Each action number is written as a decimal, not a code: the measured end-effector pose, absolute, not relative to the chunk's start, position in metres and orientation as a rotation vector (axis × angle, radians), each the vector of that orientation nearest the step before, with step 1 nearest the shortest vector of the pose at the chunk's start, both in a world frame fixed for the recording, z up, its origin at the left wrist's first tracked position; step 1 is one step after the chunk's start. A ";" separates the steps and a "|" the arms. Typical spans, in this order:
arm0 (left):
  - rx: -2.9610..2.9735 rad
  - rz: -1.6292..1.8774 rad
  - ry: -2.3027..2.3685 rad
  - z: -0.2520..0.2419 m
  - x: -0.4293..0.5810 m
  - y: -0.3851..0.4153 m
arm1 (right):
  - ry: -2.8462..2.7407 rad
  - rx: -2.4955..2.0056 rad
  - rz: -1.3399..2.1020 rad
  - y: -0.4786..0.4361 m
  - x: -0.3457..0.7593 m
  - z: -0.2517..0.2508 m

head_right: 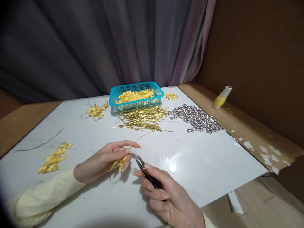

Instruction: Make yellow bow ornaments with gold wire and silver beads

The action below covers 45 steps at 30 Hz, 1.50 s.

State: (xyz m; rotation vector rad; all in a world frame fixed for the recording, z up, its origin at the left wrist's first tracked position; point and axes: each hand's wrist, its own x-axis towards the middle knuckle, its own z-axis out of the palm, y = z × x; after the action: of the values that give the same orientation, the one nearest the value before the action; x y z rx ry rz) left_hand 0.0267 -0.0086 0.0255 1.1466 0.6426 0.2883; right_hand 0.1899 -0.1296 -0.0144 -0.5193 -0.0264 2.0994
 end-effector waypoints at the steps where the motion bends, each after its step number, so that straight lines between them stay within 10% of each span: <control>1: 1.153 0.280 0.640 0.026 0.027 -0.009 | -0.048 -0.554 2.065 -0.129 0.189 -0.013; 45: 1.414 -0.076 0.589 0.031 0.020 -0.014 | -0.342 -0.833 1.944 -0.122 0.178 -0.011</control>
State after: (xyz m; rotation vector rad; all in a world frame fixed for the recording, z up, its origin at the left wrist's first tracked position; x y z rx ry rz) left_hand 0.0197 -0.0145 0.0314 1.4138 0.5890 -0.0758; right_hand 0.1776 -0.1221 -0.0111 -0.8326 -0.3420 1.9445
